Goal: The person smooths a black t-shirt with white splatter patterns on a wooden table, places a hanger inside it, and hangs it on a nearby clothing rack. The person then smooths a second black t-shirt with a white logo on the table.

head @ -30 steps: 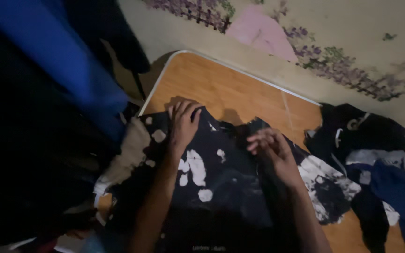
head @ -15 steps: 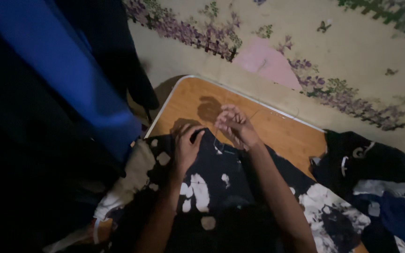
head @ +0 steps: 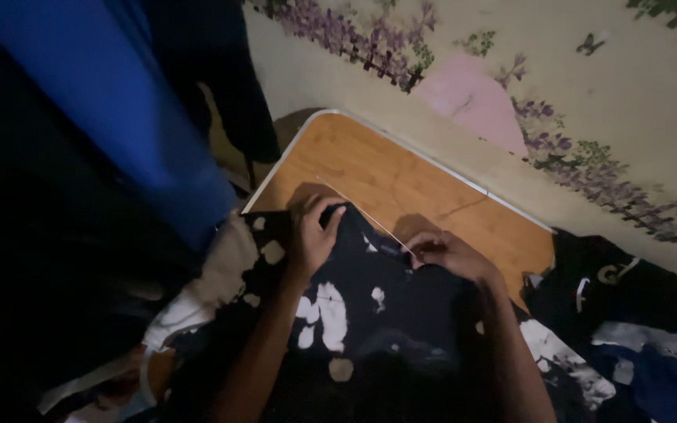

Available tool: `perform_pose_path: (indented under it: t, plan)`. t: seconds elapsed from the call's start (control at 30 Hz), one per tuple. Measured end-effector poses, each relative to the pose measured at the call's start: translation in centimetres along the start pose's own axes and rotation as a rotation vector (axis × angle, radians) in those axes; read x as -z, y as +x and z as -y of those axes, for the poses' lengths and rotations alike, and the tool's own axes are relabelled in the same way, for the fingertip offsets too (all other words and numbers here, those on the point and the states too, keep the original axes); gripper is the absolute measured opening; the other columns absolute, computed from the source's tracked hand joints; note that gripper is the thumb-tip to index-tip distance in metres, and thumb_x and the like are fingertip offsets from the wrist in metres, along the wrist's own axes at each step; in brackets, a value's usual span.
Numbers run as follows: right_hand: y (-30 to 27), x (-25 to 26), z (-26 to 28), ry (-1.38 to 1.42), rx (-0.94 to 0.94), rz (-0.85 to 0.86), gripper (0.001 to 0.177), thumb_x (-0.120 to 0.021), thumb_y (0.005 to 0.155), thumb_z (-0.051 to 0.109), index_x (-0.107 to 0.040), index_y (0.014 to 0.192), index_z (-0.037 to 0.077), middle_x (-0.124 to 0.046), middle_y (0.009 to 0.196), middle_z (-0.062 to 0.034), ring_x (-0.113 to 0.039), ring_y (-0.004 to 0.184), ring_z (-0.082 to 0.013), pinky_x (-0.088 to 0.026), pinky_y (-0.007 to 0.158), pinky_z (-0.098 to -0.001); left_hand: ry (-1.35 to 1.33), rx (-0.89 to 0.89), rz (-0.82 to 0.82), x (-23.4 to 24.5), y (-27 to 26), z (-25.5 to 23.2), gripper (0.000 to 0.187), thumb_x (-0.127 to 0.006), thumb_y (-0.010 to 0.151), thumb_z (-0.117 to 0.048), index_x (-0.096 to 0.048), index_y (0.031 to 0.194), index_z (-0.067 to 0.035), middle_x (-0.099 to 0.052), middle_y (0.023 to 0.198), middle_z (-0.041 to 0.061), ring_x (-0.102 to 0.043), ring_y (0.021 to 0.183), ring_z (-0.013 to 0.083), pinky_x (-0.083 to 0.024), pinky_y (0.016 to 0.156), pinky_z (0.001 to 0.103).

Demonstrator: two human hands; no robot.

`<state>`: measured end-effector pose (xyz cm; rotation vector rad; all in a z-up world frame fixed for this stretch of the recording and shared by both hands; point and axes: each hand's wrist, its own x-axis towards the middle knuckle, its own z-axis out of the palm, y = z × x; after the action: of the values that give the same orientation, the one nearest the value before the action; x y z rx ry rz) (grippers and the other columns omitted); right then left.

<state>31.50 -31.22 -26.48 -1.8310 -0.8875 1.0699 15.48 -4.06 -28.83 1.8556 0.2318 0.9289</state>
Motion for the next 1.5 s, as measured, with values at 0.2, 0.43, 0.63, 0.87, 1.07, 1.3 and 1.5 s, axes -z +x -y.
perform_pose_path:
  t: [0.2, 0.43, 0.63, 0.87, 1.07, 1.3, 1.5]
  plan:
    - [-3.6, 0.8, -0.4, -0.299, -0.108, -0.050, 0.034, -0.060, 0.084, -0.002, -0.075, 0.112, 0.010, -0.075, 0.109, -0.0020, -0.066, 0.107, -0.0148, -0.048, 0.099, -0.0332, 0.037, -0.161, -0.050, 0.1, -0.1, -0.4, 0.013, -0.069, 0.096, -0.006, -0.065, 0.108, -0.003, -0.065, 0.113, 0.020, -0.064, 0.110, 0.0370, -0.048, 0.098, 0.041]
    - [-4.8, 1.6, -1.0, -0.254, -0.188, -0.084, 0.017, -0.064, 0.091, -0.001, -0.077, 0.100, 0.005, -0.073, 0.096, -0.0090, -0.065, 0.090, -0.0202, -0.050, 0.083, -0.0335, -0.140, -0.013, -0.003, -0.2, -0.6, 0.2, 0.012, -0.063, 0.100, -0.002, -0.063, 0.111, 0.001, -0.072, 0.117, 0.017, -0.070, 0.115, 0.0312, -0.052, 0.099, 0.036]
    - [-4.9, 2.6, -2.5, -0.144, 0.009, -0.086, 0.033, -0.053, 0.082, -0.013, -0.070, 0.104, 0.004, -0.072, 0.106, -0.0058, -0.065, 0.105, -0.0159, -0.048, 0.096, -0.0302, -0.233, -0.039, -0.023, -0.8, -0.7, 1.1, 0.013, -0.058, 0.102, -0.002, -0.060, 0.114, 0.003, -0.072, 0.123, 0.017, -0.069, 0.118, 0.0267, -0.051, 0.102, 0.032]
    - [-5.9, 1.7, -5.6, -0.274, 0.190, -0.344, 0.038, -0.047, 0.075, -0.023, -0.062, 0.102, -0.001, -0.065, 0.107, -0.0093, -0.061, 0.108, -0.0178, -0.045, 0.100, -0.0307, -0.419, 0.113, -0.009, -1.2, -1.0, 2.1, 0.013, -0.055, 0.108, -0.006, -0.060, 0.115, 0.004, -0.074, 0.116, 0.015, -0.070, 0.109, 0.0177, -0.052, 0.098, 0.028]
    - [-5.9, 0.7, -6.7, -0.219, 0.226, -0.502, 0.035, -0.045, 0.081, -0.025, -0.059, 0.102, 0.000, -0.064, 0.101, -0.0079, -0.061, 0.099, -0.0182, -0.050, 0.091, -0.0311, -0.362, 0.098, 0.023, -0.9, -1.0, 2.3, 0.015, -0.055, 0.107, -0.009, -0.059, 0.114, 0.003, -0.075, 0.116, 0.014, -0.070, 0.109, 0.0171, -0.053, 0.097, 0.028]
    - [-6.2, -0.9, -4.2, -0.323, 0.155, -0.574, 0.048, -0.045, 0.068, -0.024, -0.063, 0.106, -0.001, -0.068, 0.102, -0.0100, -0.065, 0.103, -0.0215, -0.052, 0.093, -0.0328, -0.395, 0.088, 0.029, -1.1, -0.9, 2.1, 0.013, -0.056, 0.108, -0.008, -0.059, 0.113, 0.003, -0.073, 0.116, 0.014, -0.068, 0.111, 0.0199, -0.051, 0.099, 0.030]
    - [-5.6, -2.7, -1.1, -0.391, 0.092, -0.665, 0.013, -0.061, 0.095, -0.006, -0.065, 0.104, 0.002, -0.072, 0.093, -0.0115, -0.072, 0.092, -0.0223, -0.054, 0.083, -0.0334, -0.170, 0.004, 0.048, -0.5, -0.7, 0.9, 0.011, -0.066, 0.098, -0.007, -0.066, 0.107, 0.000, -0.074, 0.110, 0.012, -0.072, 0.108, 0.0247, -0.054, 0.095, 0.033]
